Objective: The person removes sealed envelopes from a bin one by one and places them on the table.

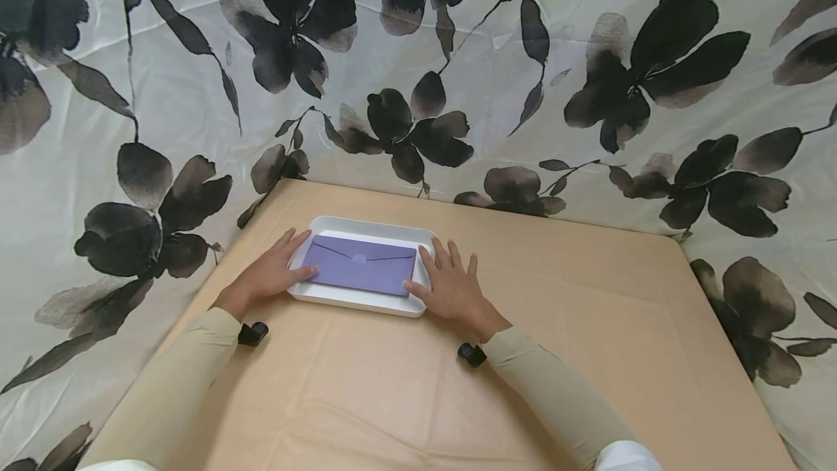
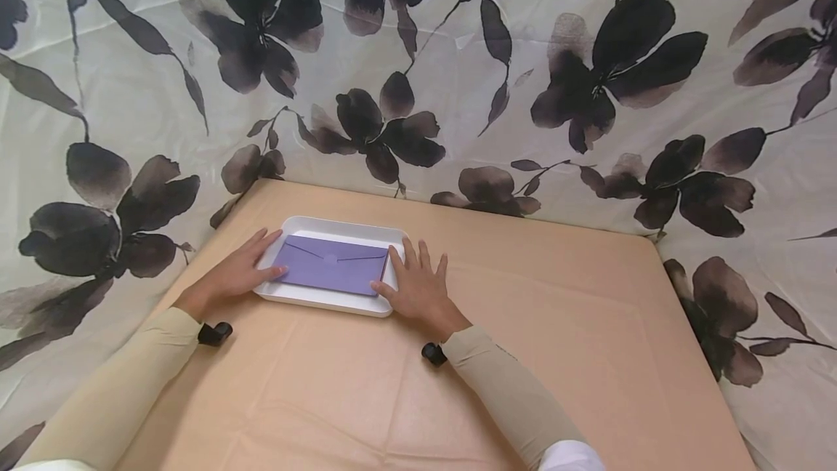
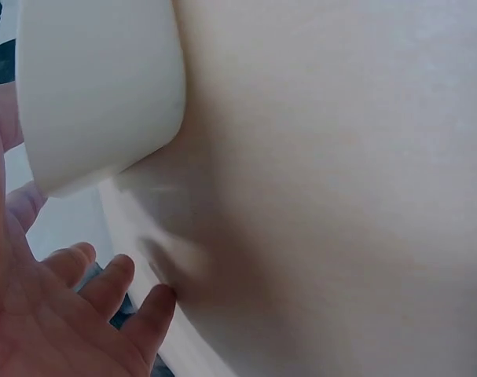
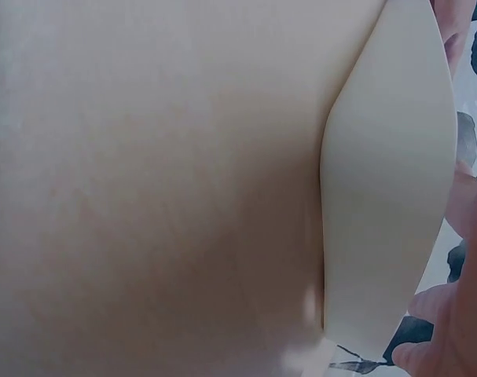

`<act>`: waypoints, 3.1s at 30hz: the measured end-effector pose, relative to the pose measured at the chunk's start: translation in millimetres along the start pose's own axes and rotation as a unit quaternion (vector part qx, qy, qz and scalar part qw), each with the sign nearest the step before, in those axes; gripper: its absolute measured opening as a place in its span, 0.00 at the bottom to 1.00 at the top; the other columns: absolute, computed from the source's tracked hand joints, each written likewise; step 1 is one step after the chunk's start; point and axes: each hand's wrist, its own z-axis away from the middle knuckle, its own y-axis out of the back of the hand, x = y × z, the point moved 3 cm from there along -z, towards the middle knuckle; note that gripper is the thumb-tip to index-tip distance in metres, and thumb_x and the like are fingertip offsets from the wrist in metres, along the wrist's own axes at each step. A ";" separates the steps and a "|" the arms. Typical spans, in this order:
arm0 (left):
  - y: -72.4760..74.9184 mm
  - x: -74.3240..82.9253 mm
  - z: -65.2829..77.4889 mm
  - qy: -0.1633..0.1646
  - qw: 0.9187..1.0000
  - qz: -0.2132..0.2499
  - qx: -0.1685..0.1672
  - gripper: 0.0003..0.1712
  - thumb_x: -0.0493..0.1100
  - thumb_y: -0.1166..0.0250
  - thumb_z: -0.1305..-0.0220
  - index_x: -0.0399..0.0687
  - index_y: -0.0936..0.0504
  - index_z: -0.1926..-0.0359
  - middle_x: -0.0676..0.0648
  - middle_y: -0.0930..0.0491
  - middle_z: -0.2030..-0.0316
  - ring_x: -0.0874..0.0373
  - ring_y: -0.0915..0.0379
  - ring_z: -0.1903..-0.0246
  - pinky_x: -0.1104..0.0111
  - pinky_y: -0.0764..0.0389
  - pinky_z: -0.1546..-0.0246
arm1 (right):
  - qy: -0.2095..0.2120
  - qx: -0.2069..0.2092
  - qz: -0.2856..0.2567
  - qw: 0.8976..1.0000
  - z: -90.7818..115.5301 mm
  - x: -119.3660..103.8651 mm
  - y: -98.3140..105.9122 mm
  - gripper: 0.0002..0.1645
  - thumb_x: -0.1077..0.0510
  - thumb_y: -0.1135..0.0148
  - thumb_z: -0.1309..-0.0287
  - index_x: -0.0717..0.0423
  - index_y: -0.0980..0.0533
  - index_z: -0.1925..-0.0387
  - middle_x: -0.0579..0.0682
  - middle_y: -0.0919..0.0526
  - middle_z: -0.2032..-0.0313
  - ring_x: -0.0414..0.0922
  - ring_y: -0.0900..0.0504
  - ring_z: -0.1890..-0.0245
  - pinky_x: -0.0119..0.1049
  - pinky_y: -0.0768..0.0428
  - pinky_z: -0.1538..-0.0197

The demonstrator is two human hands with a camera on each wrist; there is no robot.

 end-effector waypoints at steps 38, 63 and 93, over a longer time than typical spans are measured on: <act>11.3 -20.3 -15.5 0.063 0.959 0.258 -0.099 0.50 0.41 0.35 0.28 0.56 0.53 0.15 0.29 0.40 0.28 0.45 0.22 0.54 0.65 0.17 0.63 | 0.035 -0.005 -0.198 0.980 -12.2 -5.9 12.8 0.50 0.37 0.39 0.30 0.54 0.45 0.18 0.58 0.50 0.17 0.61 0.52 0.17 0.62 0.47 0.19; 12.0 -24.2 -23.9 0.131 0.914 0.356 -0.146 0.50 0.37 0.38 0.27 0.71 0.54 0.16 0.36 0.52 0.19 0.46 0.27 0.38 0.58 0.14 0.50 | -0.025 0.002 -0.358 0.933 -21.7 -7.1 33.7 0.45 0.41 0.35 0.31 0.48 0.41 0.20 0.53 0.39 0.20 0.57 0.41 0.19 0.60 0.41 0.20; 9.4 -30.0 -23.4 0.136 0.916 0.350 -0.144 0.51 0.40 0.36 0.27 0.73 0.54 0.16 0.37 0.54 0.17 0.41 0.35 0.30 0.60 0.15 0.49 | -0.119 -0.090 -0.606 0.781 -31.0 -25.1 22.2 0.43 0.54 0.40 0.27 0.60 0.46 0.19 0.62 0.39 0.22 0.60 0.43 0.19 0.61 0.37 0.22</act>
